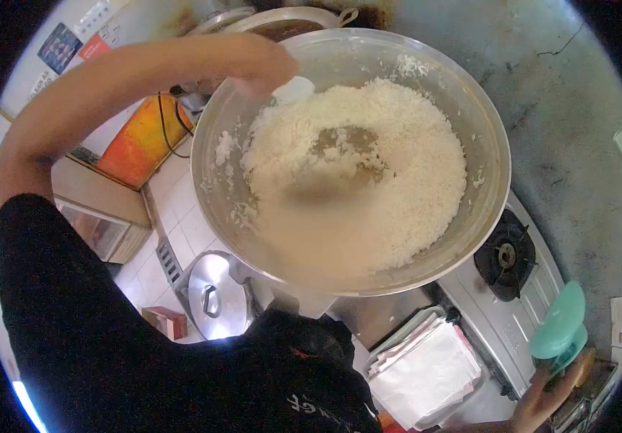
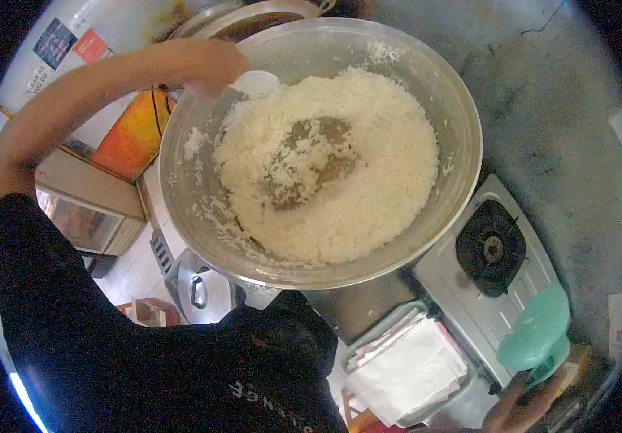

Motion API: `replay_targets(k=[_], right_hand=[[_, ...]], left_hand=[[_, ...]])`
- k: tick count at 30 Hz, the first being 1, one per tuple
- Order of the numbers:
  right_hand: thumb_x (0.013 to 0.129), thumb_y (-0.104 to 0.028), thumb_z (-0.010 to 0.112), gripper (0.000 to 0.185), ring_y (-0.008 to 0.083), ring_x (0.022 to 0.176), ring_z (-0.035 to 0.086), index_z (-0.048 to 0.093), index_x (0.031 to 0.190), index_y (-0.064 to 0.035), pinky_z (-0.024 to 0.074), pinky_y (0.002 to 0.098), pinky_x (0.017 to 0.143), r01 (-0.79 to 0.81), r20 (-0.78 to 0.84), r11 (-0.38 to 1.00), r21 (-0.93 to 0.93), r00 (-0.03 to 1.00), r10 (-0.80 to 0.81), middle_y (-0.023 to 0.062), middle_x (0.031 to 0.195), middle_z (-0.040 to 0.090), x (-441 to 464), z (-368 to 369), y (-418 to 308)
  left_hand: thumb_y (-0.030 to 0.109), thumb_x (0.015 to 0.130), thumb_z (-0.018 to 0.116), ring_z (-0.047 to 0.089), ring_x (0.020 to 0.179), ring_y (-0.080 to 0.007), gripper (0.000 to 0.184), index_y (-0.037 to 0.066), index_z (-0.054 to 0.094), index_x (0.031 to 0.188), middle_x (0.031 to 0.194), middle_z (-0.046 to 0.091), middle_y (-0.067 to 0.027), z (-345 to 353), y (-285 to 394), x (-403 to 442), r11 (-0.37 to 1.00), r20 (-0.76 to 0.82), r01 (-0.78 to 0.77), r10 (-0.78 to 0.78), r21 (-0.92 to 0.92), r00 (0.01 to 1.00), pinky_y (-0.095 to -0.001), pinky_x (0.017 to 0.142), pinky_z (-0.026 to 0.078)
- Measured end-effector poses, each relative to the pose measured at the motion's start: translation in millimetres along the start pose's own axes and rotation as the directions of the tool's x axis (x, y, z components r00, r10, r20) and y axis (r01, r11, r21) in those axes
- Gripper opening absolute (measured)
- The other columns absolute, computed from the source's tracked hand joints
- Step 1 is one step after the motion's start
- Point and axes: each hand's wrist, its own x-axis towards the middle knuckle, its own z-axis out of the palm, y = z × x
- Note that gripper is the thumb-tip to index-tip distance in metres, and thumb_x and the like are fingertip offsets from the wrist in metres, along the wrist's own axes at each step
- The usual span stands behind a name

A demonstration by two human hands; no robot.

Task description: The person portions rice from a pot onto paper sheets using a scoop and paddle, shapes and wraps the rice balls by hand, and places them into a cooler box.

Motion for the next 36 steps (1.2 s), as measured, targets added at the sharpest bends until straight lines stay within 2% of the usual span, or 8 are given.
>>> replay_targets(k=[2, 6, 12, 14, 23, 29, 34, 36], right_hand=[[0.096, -0.039, 0.058, 0.067, 0.0259, 0.131, 0.049, 0.034, 0.15, -0.0097, 0.0428, 0.0466, 0.108, 0.087, -0.051, 0.994, -0.061, 0.995, -0.09, 0.0193, 0.148, 0.043, -9, 14, 3], [0.094, -0.03, 0.064, 0.072, 0.0324, 0.13, 0.05, 0.029, 0.153, -0.0106, 0.0405, 0.0481, 0.113, -0.504, 0.195, 0.813, 0.293, 0.863, 0.465, 0.0213, 0.145, 0.047, -25, 25, -27], [0.086, -0.051, 0.068, 0.078, 0.0305, 0.118, 0.056, 0.039, 0.147, -0.0113, 0.048, 0.0497, 0.104, -0.497, 0.146, 0.818, 0.291, 0.868, 0.475, 0.022, 0.134, 0.054, -64, 38, -21], [0.085, -0.054, 0.068, 0.078, 0.0291, 0.112, 0.058, 0.043, 0.143, -0.0093, 0.0503, 0.0485, 0.1, -0.606, 0.193, 0.74, 0.292, 0.795, 0.575, 0.021, 0.128, 0.057, -65, 37, -26], [0.091, -0.036, 0.07, 0.067, 0.0218, 0.084, 0.061, 0.044, 0.144, -0.0034, 0.0538, 0.0362, 0.07, -0.23, 0.035, 0.749, 0.621, 0.963, 0.267, 0.0156, 0.111, 0.064, -68, 60, -6], [0.091, -0.034, 0.071, 0.062, 0.0221, 0.088, 0.062, 0.047, 0.139, -0.0019, 0.0537, 0.0347, 0.073, -0.453, 0.114, 0.788, 0.417, 0.886, 0.449, 0.0166, 0.111, 0.065, -92, 42, 1], [0.091, -0.027, 0.071, 0.046, 0.025, 0.089, 0.062, 0.057, 0.125, 0.0013, 0.052, 0.0388, 0.073, -0.468, 0.076, 0.831, 0.3, 0.88, 0.468, 0.0178, 0.109, 0.065, -103, 27, -13], [0.092, -0.025, 0.07, 0.045, 0.0256, 0.09, 0.062, 0.057, 0.125, 0.0022, 0.0518, 0.0382, 0.074, -0.471, 0.069, 0.833, 0.29, 0.879, 0.473, 0.0183, 0.109, 0.065, -108, 23, -18]], left_hand=[[0.018, 0.074, 0.07, 0.07, 0.076, -0.0311, 0.014, 0.008, 0.076, 0.082, 0.085, 0.073, -0.0132, 13, -10, 37, 0.999, 0.043, -0.03, 0.028, 0.039, 0.999, -0.0412, 0.067, 0.055], [0.021, 0.076, 0.07, 0.07, 0.076, -0.027, 0.014, 0.01, 0.078, 0.08, 0.087, 0.075, -0.0086, 74, -13, 130, 0.931, 0.226, -0.224, 0.162, 0.287, 0.961, -0.0394, 0.066, 0.056], [0.022, 0.078, 0.071, 0.071, 0.076, -0.0235, 0.014, 0.01, 0.079, 0.078, 0.09, 0.076, -0.0044, 117, -2, 187, 0.161, 0.577, -0.726, 0.503, 0.669, 0.644, -0.0371, 0.064, 0.057], [0.013, 0.072, 0.071, 0.071, 0.075, -0.0303, 0.013, 0.002, 0.076, 0.078, 0.087, 0.075, -0.0115, 101, 21, 151, 0.947, 0.209, -0.255, 0.214, 0.195, 0.954, -0.0395, 0.062, 0.057], [-0.001, 0.073, 0.064, 0.071, 0.081, -0.0373, 0.013, -0.006, 0.069, 0.084, 0.08, 0.067, -0.0297, 8, 104, 8, 0.95, -0.165, -0.311, 0.305, -0.012, 0.938, -0.0477, 0.064, 0.058], [0.0, 0.071, 0.066, 0.07, 0.076, -0.0398, 0.009, -0.003, 0.069, 0.079, 0.084, 0.07, -0.0237, -45, 56, 19, 0.957, -0.094, -0.283, 0.289, 0.068, 0.953, -0.0466, 0.058, 0.056], [0.009, 0.077, 0.071, 0.07, 0.089, -0.036, 0.017, -0.002, 0.068, 0.09, 0.09, 0.071, -0.0198, -21, 27, 119, 0.938, -0.688, -0.308, 0.328, 0.159, 0.647, -0.047, 0.071, 0.057], [0.009, 0.079, 0.069, 0.069, 0.093, -0.0353, 0.02, -0.002, 0.066, 0.095, 0.091, 0.07, -0.0188, -1, 34, 175, 0.922, -0.672, -0.338, 0.373, 0.19, 0.64, -0.0468, 0.074, 0.057]])
